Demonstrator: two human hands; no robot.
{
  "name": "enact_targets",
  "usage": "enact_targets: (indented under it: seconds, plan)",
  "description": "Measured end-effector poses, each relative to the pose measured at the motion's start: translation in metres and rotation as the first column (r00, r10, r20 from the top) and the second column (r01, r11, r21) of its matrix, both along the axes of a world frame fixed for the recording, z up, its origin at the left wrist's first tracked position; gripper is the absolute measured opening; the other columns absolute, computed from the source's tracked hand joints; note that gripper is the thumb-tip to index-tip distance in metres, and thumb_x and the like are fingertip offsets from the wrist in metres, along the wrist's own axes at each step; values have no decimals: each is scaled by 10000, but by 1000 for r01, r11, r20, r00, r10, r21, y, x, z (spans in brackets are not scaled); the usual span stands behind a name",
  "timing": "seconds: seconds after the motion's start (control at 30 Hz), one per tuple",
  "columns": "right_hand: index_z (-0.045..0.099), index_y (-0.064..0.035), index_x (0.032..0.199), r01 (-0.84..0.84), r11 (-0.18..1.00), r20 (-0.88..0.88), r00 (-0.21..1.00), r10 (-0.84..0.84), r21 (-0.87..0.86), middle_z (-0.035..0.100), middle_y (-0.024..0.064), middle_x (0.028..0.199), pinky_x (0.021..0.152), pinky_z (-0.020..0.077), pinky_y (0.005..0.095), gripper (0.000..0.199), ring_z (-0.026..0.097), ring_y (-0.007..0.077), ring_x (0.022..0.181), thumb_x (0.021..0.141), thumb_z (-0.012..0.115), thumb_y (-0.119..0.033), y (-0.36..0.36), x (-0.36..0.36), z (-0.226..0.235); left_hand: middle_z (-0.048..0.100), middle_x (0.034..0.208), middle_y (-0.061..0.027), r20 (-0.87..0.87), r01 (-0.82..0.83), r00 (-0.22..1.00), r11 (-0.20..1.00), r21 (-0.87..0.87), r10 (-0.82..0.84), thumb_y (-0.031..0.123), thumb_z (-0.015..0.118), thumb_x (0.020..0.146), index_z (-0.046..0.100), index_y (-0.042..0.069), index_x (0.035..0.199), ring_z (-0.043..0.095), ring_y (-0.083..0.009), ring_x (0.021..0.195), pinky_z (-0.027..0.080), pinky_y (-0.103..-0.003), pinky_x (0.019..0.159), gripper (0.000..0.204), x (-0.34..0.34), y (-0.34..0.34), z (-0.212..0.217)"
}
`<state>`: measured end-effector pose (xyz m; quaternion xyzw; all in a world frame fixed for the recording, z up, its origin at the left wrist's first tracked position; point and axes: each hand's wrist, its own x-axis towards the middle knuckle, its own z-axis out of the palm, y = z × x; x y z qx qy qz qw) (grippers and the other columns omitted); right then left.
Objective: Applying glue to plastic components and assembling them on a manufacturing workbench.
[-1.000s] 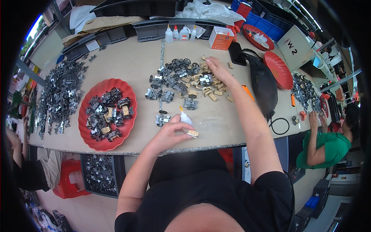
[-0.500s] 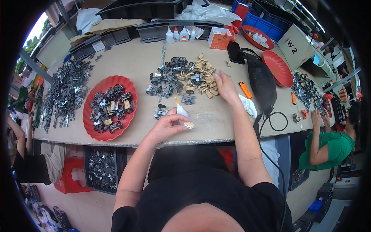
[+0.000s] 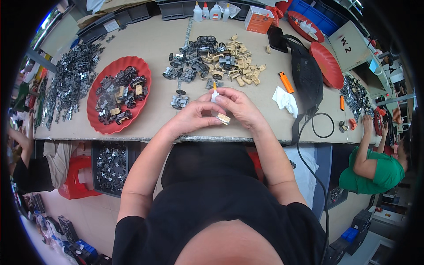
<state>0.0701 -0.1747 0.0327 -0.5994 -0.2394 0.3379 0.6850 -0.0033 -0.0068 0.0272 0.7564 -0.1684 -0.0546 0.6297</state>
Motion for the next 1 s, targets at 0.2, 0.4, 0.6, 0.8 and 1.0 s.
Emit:
enact_targets:
  seconds: [0.2,0.4,0.6,0.8,1.0]
  plan:
    - [540,14,1135,64,994,-69,996,-57,94,599,56,1010,812,459,240,301,553,107,934,902,550,-178,0,-2,-10,497,1185,-98,4,-11,1000,1000,-17,11,72,706,745,653,29,955,402,-217,1205,364,-321,967,221,3,-6,4]
    - [489,-21,1200,273,924,-186,956,-229,268,587,83,1054,841,473,297,335,563,155,972,942,465,-233,0,1,-15,418,1287,-123,-87,-127,990,964,-235,109,50,680,765,643,20,990,436,-203,1183,399,-317,950,230,2,-7,-6]
    - [430,-7,1224,359,908,-233,922,-309,217,579,114,924,629,486,301,366,604,201,789,953,409,-252,-23,7,-10,553,1116,-101,-165,-325,943,906,-270,289,13,580,849,568,-17,1103,564,-138,985,462,-266,864,256,-13,-7,-18]
    - [462,-14,1215,279,941,-132,957,-257,193,593,101,962,594,448,243,367,593,149,754,896,540,-178,-43,3,-12,616,959,-78,-258,-494,869,777,-390,423,6,567,859,524,-47,1124,593,-120,873,492,-249,798,273,-21,-17,-23]
    - [529,4,1057,323,907,-244,934,-259,272,599,91,950,612,442,230,234,572,130,738,847,598,-74,-46,-3,-14,624,943,-84,-316,-500,864,746,-440,393,-5,579,847,521,-42,1111,599,-118,857,506,-246,778,273,-17,-19,-28]
